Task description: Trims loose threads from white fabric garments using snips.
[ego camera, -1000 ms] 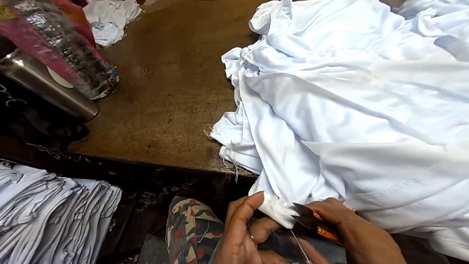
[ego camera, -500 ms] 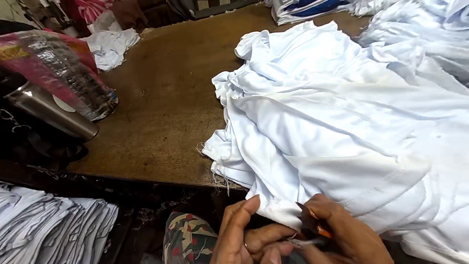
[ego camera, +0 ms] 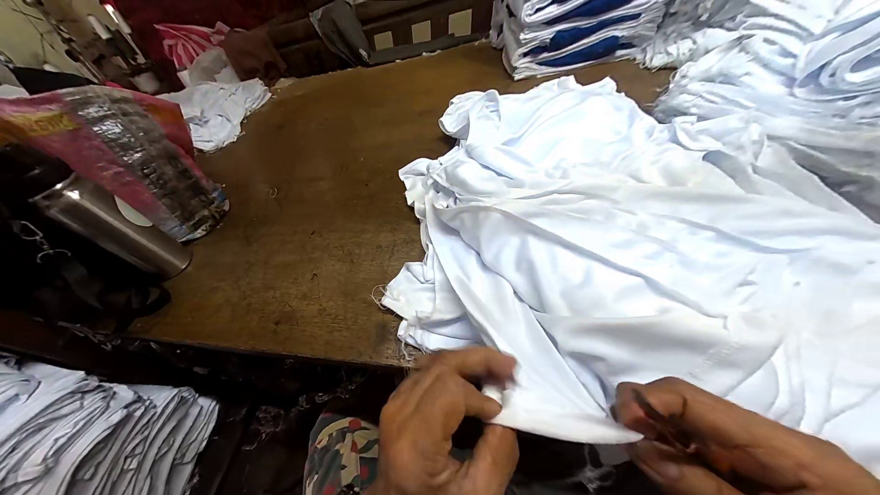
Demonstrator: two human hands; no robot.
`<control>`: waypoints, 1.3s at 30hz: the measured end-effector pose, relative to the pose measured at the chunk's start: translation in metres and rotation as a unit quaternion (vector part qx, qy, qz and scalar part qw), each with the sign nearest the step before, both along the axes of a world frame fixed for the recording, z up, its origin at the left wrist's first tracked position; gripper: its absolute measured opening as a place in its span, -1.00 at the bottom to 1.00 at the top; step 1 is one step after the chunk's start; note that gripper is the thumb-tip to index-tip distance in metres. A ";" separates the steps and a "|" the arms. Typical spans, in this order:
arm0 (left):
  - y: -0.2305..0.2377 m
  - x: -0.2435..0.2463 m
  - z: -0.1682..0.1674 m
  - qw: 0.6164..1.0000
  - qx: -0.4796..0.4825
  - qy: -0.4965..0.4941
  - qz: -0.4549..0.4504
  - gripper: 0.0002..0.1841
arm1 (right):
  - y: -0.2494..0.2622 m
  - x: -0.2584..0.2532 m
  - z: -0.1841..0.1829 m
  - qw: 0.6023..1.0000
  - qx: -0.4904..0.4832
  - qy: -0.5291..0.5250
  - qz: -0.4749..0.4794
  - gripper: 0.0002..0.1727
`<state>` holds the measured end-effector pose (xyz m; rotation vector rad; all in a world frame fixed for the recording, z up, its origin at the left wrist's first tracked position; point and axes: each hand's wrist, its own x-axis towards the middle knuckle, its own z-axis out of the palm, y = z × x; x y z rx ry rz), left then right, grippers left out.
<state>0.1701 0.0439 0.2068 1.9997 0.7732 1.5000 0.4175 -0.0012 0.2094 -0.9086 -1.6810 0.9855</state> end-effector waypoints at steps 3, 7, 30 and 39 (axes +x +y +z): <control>0.002 -0.003 0.007 0.993 -0.081 -0.036 -0.076 -0.77 | 0.002 0.005 0.007 0.999 -0.017 0.010 -0.032 -0.89; 0.001 -0.009 0.016 0.961 -0.240 -0.044 -0.129 -0.26 | 0.006 0.003 0.011 0.995 -0.047 -0.014 -0.084 -0.92; -0.008 0.000 0.017 0.945 -0.296 -0.107 -0.086 -0.87 | -0.022 -0.030 -0.010 0.901 0.183 -0.342 -0.193 -0.53; -0.007 0.000 0.017 0.934 -0.331 -0.097 -0.088 -0.88 | -0.019 -0.039 -0.012 0.887 0.211 -0.356 -0.204 -0.56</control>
